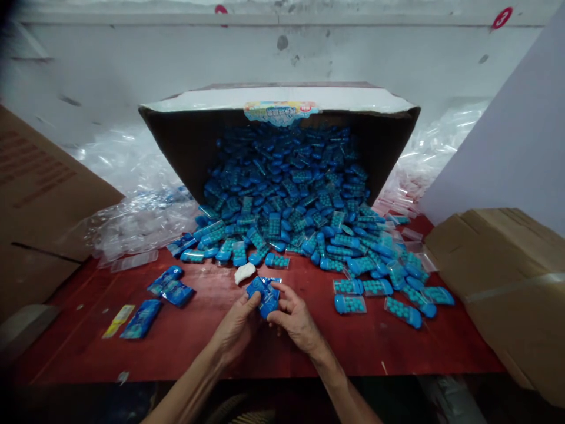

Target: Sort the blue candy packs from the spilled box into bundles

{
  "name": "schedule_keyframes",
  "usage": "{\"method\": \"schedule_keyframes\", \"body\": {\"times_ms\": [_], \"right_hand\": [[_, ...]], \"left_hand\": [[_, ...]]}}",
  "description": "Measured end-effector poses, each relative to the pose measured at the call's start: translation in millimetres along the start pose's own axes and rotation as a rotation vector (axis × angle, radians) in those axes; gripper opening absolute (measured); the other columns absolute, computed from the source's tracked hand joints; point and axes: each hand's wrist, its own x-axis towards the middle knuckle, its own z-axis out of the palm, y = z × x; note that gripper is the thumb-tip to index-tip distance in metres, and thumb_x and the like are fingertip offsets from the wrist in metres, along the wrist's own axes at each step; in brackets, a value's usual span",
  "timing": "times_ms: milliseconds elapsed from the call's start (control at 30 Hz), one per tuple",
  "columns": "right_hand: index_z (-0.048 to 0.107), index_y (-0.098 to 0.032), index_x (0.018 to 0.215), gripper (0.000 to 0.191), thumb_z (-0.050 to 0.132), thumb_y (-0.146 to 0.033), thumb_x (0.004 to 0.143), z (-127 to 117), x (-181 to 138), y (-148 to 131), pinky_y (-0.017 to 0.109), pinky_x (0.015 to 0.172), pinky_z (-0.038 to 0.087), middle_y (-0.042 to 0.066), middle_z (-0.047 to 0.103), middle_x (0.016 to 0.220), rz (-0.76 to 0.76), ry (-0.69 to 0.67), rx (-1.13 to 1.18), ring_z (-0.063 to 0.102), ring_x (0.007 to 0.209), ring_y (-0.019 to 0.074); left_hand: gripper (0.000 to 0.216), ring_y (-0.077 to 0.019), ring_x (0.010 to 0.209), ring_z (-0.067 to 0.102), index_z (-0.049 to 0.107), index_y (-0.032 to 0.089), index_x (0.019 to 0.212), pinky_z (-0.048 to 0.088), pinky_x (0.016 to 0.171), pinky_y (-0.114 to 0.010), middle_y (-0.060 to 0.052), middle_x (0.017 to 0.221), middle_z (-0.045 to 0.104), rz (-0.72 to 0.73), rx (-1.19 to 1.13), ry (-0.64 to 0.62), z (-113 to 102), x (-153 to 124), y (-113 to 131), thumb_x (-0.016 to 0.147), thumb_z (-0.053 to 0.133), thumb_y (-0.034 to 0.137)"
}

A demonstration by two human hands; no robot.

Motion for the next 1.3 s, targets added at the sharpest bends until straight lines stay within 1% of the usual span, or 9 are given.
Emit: {"method": "schedule_keyframes", "body": {"times_ms": [233,433,567,800,900,967,1067,1167,1300], "right_hand": [[0.041,-0.021,0.115,0.056,0.061,-0.018,0.063,-6.6,2.2,2.7,0.016,0.036,0.038,-0.007,0.054,0.056,-0.02,-0.003,0.011,0.044,0.041,0.0057],[0.042,-0.024,0.114,0.052,0.058,-0.018,0.065,-0.5,-1.8,-0.4,0.016,0.038,0.039,-0.003,0.056,0.076,0.002,0.013,-0.027,0.045,0.045,0.0045],[0.042,-0.024,0.116,0.052,0.057,-0.017,0.067,5.3,-4.1,1.4,0.016,0.039,0.037,-0.004,0.057,0.072,-0.024,0.064,-0.083,0.042,0.043,0.0035],[0.043,-0.023,0.115,0.05,0.058,-0.018,0.067,-2.0,-3.9,2.1,0.015,0.039,0.037,-0.005,0.053,0.069,-0.041,0.007,-0.086,0.041,0.046,0.0044],[0.041,-0.024,0.116,0.052,0.057,-0.016,0.067,-3.2,-4.5,2.9,0.015,0.039,0.037,-0.005,0.052,0.07,-0.031,0.005,-0.099,0.042,0.047,0.005],[0.038,-0.027,0.119,0.055,0.055,-0.016,0.068,-1.6,-6.0,2.5,0.016,0.04,0.039,-0.002,0.055,0.08,-0.018,-0.022,-0.134,0.045,0.049,0.0059],[0.036,-0.029,0.122,0.061,0.059,-0.017,0.066,3.2,-10.1,-0.9,0.026,0.058,0.048,0.002,0.055,0.102,-0.091,0.022,-0.363,0.055,0.071,0.0137],[0.034,-0.029,0.126,0.07,0.065,-0.02,0.063,8.2,-14.7,-3.8,0.039,0.084,0.042,0.006,0.048,0.115,-0.26,0.128,-0.744,0.048,0.1,0.0239],[0.035,-0.028,0.126,0.057,0.052,-0.017,0.073,10.5,-15.9,-1.2,0.041,0.086,0.04,0.009,0.045,0.118,-0.401,0.11,-0.995,0.045,0.106,0.0258]], "left_hand": [[0.019,-0.0116,0.06,0.052,0.061,0.012,0.079,0.039,0.065,-0.026,-0.004,0.068,0.062,-0.033,0.046,-0.042,2.6,-2.9,8.7,0.069,0.06,0.029],[0.019,-0.0107,0.063,0.052,0.061,0.014,0.079,0.039,0.068,-0.025,-0.003,0.072,0.061,0.032,0.029,0.036,4.0,-1.9,6.3,0.067,0.062,0.028],[0.016,-0.0106,0.063,0.051,0.061,0.013,0.077,0.038,0.066,-0.024,-0.002,0.07,0.059,0.045,0.013,0.057,5.1,-0.4,2.4,0.068,0.061,0.027],[0.02,-0.0115,0.064,0.053,0.061,0.015,0.085,0.039,0.068,-0.025,-0.003,0.074,0.062,-0.044,-0.008,-0.052,-1.0,-3.6,7.2,0.07,0.059,0.027],[0.017,-0.0127,0.068,0.054,0.061,0.014,0.082,0.039,0.071,-0.026,-0.004,0.076,0.063,-0.028,0.005,-0.037,-3.1,-4.2,6.9,0.069,0.061,0.025],[0.019,-0.0136,0.069,0.055,0.061,0.014,0.082,0.039,0.072,-0.027,-0.004,0.076,0.063,0.006,0.007,0.005,-2.0,-3.7,4.9,0.067,0.062,0.025],[0.023,-0.0143,0.069,0.056,0.061,0.014,0.082,0.04,0.073,-0.027,-0.004,0.076,0.063,0.037,0.009,0.075,2.0,-2.2,1.3,0.065,0.064,0.027],[0.026,-0.013,0.067,0.055,0.061,0.014,0.084,0.04,0.07,-0.027,-0.003,0.076,0.063,0.02,0.01,0.125,5.4,-0.8,-1.6,0.063,0.065,0.029],[0.023,-0.0112,0.065,0.054,0.061,0.013,0.08,0.04,0.067,-0.024,-0.002,0.071,0.062,0.039,0.015,0.151,6.1,0.0,-4.1,0.065,0.063,0.032]]}}
